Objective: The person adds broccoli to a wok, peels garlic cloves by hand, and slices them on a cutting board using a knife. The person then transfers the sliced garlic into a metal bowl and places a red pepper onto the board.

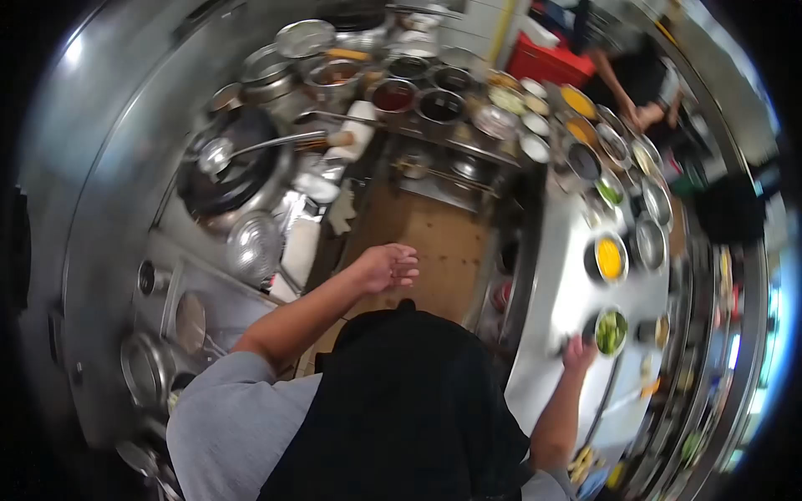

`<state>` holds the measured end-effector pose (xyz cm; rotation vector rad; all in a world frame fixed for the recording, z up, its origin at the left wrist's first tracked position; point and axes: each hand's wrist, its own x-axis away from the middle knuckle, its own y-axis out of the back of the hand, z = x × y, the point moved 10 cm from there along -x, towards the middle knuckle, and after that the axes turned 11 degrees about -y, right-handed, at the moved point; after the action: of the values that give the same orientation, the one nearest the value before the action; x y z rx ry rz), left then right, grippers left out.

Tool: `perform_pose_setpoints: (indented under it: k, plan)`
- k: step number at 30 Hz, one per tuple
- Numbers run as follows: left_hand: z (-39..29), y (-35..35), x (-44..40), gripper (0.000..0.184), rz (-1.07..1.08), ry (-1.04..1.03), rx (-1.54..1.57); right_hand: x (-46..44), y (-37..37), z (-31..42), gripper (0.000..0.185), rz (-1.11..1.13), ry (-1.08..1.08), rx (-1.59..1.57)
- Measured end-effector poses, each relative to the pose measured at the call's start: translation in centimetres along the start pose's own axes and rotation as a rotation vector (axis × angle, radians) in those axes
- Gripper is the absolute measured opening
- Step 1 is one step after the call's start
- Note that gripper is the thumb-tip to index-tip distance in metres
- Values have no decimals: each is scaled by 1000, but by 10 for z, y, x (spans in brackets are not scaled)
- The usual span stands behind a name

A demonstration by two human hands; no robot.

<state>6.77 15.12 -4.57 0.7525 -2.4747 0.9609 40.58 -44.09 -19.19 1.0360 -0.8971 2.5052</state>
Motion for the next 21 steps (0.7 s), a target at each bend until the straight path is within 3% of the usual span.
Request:
perform_pose_setpoints:
  k: [1, 2, 4, 5, 8, 14, 16, 17, 21]
  plan:
    - [5, 7, 13, 37, -44, -9, 44, -7, 34, 35, 39, -123, 125, 26]
    - [20, -2, 17, 36, -41, -6, 119, 16, 34, 77, 40, -165, 53, -100]
    - [11, 7, 14, 31, -69, -40, 171, -23, 46, 122, 27, -140, 250, 110]
    - [11, 15, 12, 31, -88, -65, 191, -24, 52, 125, 28, -308, 253, 0]
    - [27, 32, 18, 26, -200, -25, 218, 3, 44, 119, 33, -316, 286, 18]
    - [27, 28, -12, 23, -175, 1, 144, -40, 92, 86, 48, -250, 278, 546]
    - [15, 19, -36, 24, -165, -5, 81, -43, 56, 64, 52, -162, 252, 706]
    - [3, 11, -51, 26, -126, -53, -8, -37, 3, 43, 52, -87, 194, 762]
    - [-53, -31, -101, 31, -33, -173, -172, 105, -307, -78, 54, 372, 25, 989]
